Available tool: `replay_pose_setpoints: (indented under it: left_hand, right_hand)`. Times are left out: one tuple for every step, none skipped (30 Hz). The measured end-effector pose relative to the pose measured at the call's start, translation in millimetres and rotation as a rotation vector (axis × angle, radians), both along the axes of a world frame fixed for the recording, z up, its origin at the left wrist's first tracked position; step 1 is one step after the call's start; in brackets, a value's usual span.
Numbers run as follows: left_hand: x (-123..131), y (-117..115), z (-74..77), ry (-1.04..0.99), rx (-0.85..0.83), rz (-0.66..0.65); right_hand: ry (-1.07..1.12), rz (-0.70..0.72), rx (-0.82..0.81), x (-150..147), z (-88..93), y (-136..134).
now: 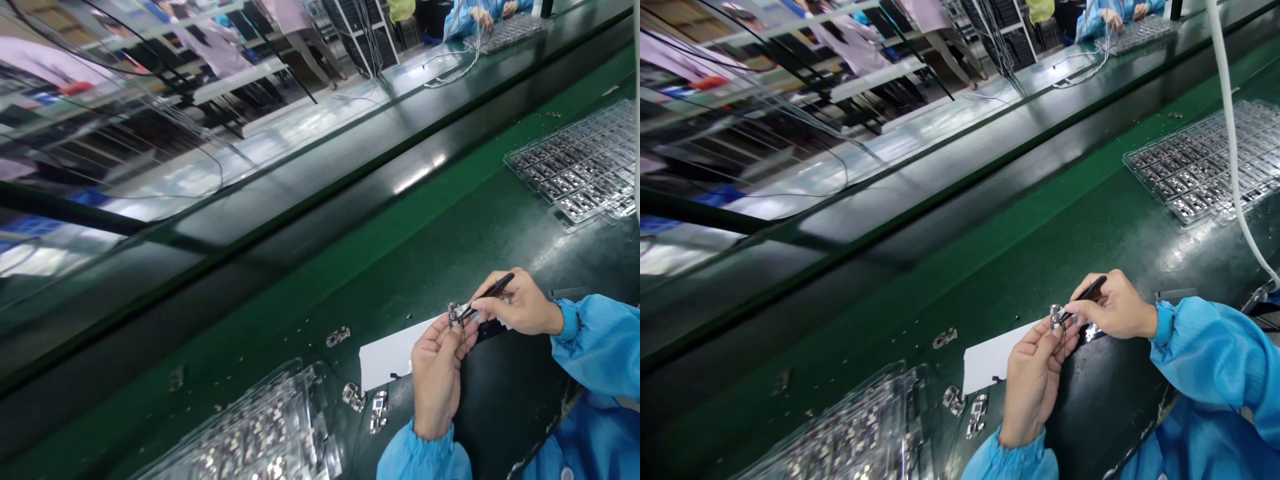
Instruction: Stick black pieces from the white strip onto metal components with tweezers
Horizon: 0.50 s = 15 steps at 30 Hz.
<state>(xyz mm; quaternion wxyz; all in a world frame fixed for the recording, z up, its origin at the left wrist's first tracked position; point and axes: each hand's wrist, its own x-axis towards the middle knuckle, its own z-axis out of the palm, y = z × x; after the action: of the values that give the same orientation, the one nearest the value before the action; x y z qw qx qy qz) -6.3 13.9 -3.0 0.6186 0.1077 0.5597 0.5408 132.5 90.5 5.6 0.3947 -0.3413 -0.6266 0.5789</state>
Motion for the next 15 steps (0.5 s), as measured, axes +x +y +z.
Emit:
replay_pose_setpoints:
  left_hand:
    - [-0.1,0.0,-0.3,-0.001,0.001,-0.002]
    - [-0.3,0.0,-0.6,-0.003,0.002,-0.004]
    - [-0.4,0.0,-0.9,-0.004,0.0,-0.004]
    - [-0.5,0.0,-1.1,-0.005,-0.002,-0.003]
    - [-0.5,0.0,-1.2,-0.005,-0.005,0.001]
    - [-0.3,-0.1,-1.1,-0.005,-0.008,0.005]
    - [0.3,-0.4,-0.7,-0.005,-0.011,0.01]
    - [1.3,-1.1,-0.2,-0.005,-0.013,0.015]
    - [2.7,-2.0,0.5,-0.005,-0.015,0.02]
    - [4.5,-3.1,1.3,-0.006,-0.014,0.026]
    - [6.5,-4.2,2.1,-0.011,-0.009,0.034]
    - [8.4,-5.0,2.8,-0.019,-0.002,0.042]
    - [9.8,-5.4,3.5,-0.029,0.008,0.05]
    - [10.2,-5.3,4.2,-0.04,0.018,0.058]
    - [9.4,-4.7,5.4,-0.045,0.027,0.067]
  right_hand:
    - [-0.021,0.014,0.019,0.1,-0.4,0.1]
    - [-0.042,0.023,0.037,-0.1,-0.6,0.2]
    - [-0.056,0.025,0.053,-0.3,-0.6,0.5]
    - [-0.06,0.014,0.067,-0.4,-0.3,0.9]
    - [-0.053,-0.01,0.077,-0.4,0.4,1.4]
    - [-0.037,-0.046,0.086,0.0,1.5,1.9]
    - [-0.019,-0.087,0.091,0.9,3.0,2.3]
    - [-0.004,-0.125,0.095,2.2,4.7,2.5]
    - [0.0,-0.152,0.1,3.9,6.4,2.3]
    - [-0.009,-0.168,0.112,6.2,8.1,1.8]
    - [-0.03,-0.174,0.131,8.7,9.5,1.0]
    - [-0.061,-0.176,0.157,11.5,10.5,0.2]
    - [-0.1,-0.186,0.192,14.2,10.7,-0.4]
    - [-0.137,-0.2,0.226,16.7,10.4,-0.8]
    - [-0.173,-0.224,0.265,18.6,9.6,-0.8]
